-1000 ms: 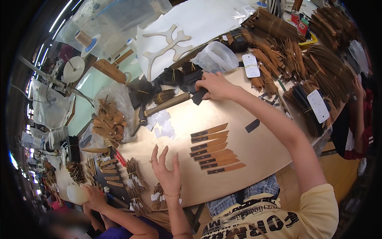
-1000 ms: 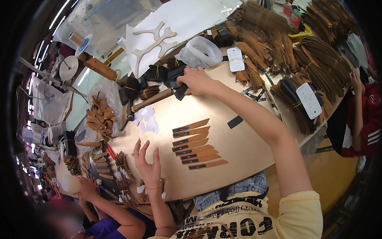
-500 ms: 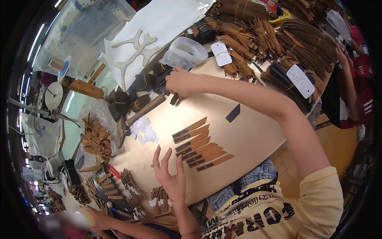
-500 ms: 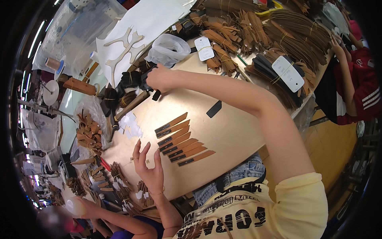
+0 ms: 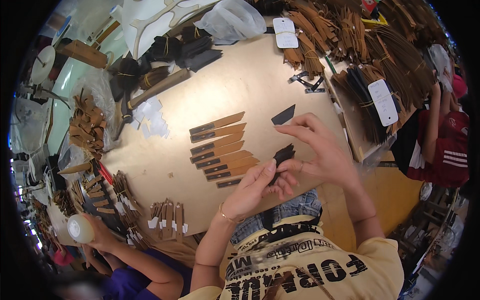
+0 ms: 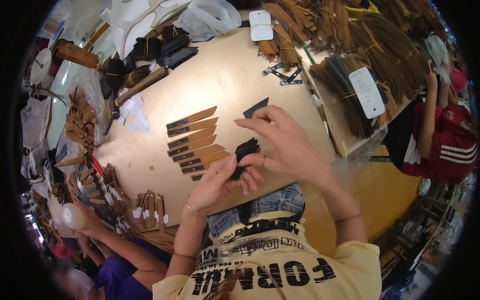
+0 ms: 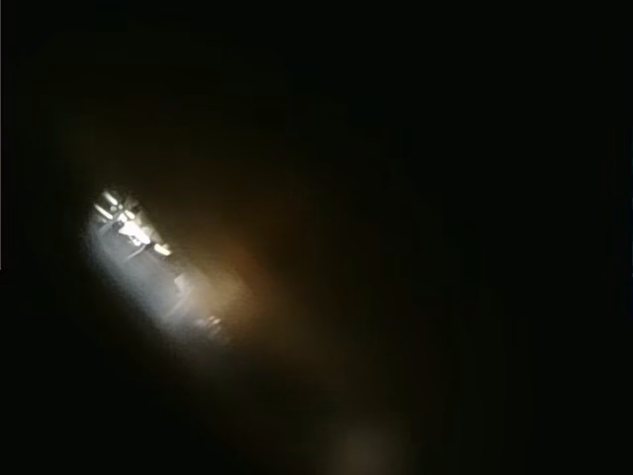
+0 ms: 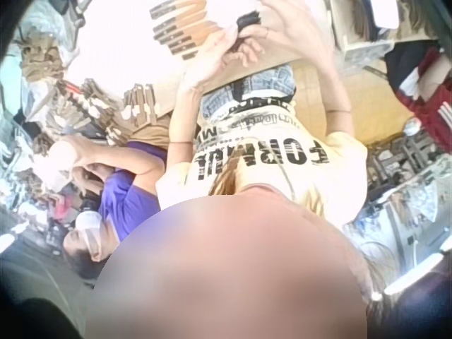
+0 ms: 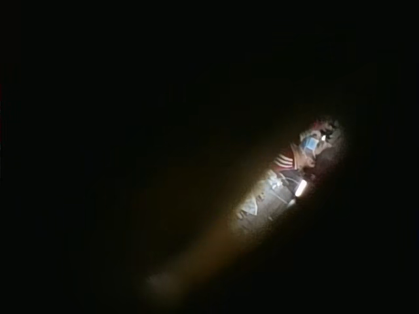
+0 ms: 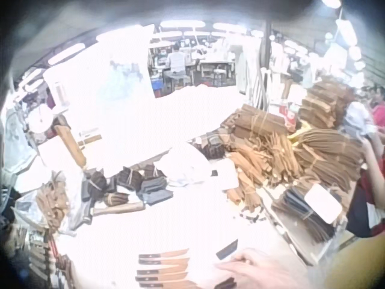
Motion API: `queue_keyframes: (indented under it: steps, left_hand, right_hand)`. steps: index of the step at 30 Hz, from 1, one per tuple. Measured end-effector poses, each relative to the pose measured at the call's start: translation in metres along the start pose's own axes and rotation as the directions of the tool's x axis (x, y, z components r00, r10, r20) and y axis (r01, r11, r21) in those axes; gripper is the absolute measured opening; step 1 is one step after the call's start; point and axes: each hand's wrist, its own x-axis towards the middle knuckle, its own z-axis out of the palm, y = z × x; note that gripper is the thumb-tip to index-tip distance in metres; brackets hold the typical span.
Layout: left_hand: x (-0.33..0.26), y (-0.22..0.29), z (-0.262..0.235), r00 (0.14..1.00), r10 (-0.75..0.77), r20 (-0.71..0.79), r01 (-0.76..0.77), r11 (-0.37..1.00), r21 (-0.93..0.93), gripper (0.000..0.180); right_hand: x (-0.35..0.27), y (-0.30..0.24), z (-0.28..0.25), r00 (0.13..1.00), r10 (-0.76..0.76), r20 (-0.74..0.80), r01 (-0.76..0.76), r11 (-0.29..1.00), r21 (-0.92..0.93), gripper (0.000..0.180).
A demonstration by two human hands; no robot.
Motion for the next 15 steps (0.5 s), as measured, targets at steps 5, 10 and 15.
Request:
queue_keyframes:
  steps: [5,10,15]
  left_hand:
    - [0.006,-0.009,0.005,0.995,0.023,-0.095,-0.042,0.978,-0.203,0.047]
    - [0.010,-0.016,0.005,0.993,0.020,-0.115,-0.043,0.979,-0.199,0.045]
    - [0.009,-0.019,0.002,0.997,-0.001,-0.073,-0.011,0.986,-0.166,0.043]
  right_hand:
    - [-0.030,0.015,0.026,0.963,-0.004,-0.269,-0.004,1.000,-0.028,0.049]
    - [-0.038,0.029,0.037,0.906,-0.183,-0.380,0.110,0.972,-0.207,0.040]
    - [-0.043,0.029,0.035,0.950,0.000,-0.312,0.011,0.999,0.033,0.031]
